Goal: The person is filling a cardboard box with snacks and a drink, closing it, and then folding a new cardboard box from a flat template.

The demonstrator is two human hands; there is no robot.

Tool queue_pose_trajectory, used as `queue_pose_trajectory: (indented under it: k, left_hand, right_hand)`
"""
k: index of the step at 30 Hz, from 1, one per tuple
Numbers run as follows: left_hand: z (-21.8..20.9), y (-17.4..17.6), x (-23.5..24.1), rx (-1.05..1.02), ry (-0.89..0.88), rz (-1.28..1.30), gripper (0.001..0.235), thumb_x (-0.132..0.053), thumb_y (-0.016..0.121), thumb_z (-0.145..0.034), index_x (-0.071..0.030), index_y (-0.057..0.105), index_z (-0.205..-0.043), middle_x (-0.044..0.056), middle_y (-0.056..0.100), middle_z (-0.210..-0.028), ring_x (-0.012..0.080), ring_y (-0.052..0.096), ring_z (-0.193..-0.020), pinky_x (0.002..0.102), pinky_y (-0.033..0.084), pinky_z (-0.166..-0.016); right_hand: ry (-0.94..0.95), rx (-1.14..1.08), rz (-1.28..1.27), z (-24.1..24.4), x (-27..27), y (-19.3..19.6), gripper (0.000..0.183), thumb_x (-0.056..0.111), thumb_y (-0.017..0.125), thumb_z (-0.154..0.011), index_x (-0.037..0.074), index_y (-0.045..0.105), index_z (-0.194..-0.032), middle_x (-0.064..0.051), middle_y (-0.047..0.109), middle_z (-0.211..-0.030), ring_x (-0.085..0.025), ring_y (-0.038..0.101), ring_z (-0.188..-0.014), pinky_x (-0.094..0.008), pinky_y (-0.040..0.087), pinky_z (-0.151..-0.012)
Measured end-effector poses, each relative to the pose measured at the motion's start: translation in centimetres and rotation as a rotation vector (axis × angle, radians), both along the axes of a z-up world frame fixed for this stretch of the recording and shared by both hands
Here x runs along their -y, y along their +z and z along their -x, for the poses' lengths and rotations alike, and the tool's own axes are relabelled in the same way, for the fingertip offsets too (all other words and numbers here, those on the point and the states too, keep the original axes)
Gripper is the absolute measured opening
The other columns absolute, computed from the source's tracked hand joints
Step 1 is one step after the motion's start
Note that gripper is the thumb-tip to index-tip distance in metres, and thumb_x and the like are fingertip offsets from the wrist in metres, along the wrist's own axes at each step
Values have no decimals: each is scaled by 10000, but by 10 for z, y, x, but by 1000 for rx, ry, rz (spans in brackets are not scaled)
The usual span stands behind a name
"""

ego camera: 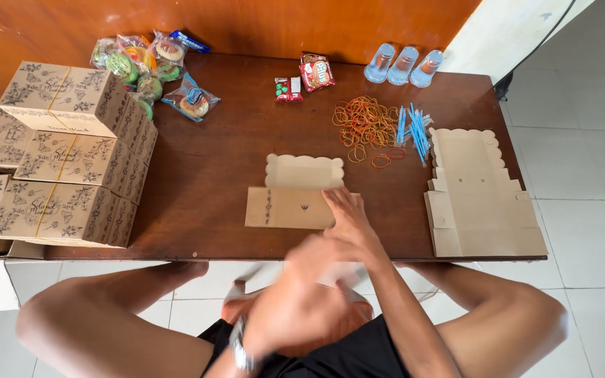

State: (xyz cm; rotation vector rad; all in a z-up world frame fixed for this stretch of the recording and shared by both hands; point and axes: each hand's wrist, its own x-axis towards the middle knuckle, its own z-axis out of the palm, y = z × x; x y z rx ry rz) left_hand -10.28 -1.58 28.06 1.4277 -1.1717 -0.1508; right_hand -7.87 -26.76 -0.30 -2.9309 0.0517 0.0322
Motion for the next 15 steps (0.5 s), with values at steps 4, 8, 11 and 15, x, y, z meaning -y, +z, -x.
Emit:
queue_pose_trajectory:
  k: [4,8,11,15]
  left_hand:
    - [34,54,-11,-73,-2,-49,321,-18,468,-883,-92,621,-1155,76,700,-1181,315,678,-1061,436,503,-964]
    - [64,92,-12,-147,-22,-81,314,-33,492,-865,-97,628,-1140,79,700,-1162,322,679,-1057,443,506,-956]
    - [69,122,-3,-129,-31,-100,309,-43,509,-851,-101,634,-1129,80,701,-1147,327,680,-1055,448,509,-951]
    - [74,147,10,-142,-35,-136,304,-58,532,-833,-106,641,-1113,82,701,-1128,333,682,-1051,455,512,-944]
  right_hand:
    - [-137,-350,-107,-1,-12,55,1109,253,864,-704,145,256,-1625,-181,380,-1523,-417,209,-1504,-674,194,-1161]
    - [-166,-104,9,11,-7,31,1116,219,951,-606,122,364,-1549,-142,427,-1328,-393,379,-1341,-637,212,-1153]
    - [-175,140,87,5,4,17,881,163,918,-625,147,496,-1398,-83,445,-1188,-331,478,-1203,-584,283,-1121]
    - [-121,525,137,15,2,12,385,71,799,-753,198,647,-1084,10,509,-1025,-202,589,-1018,-511,381,-1075]
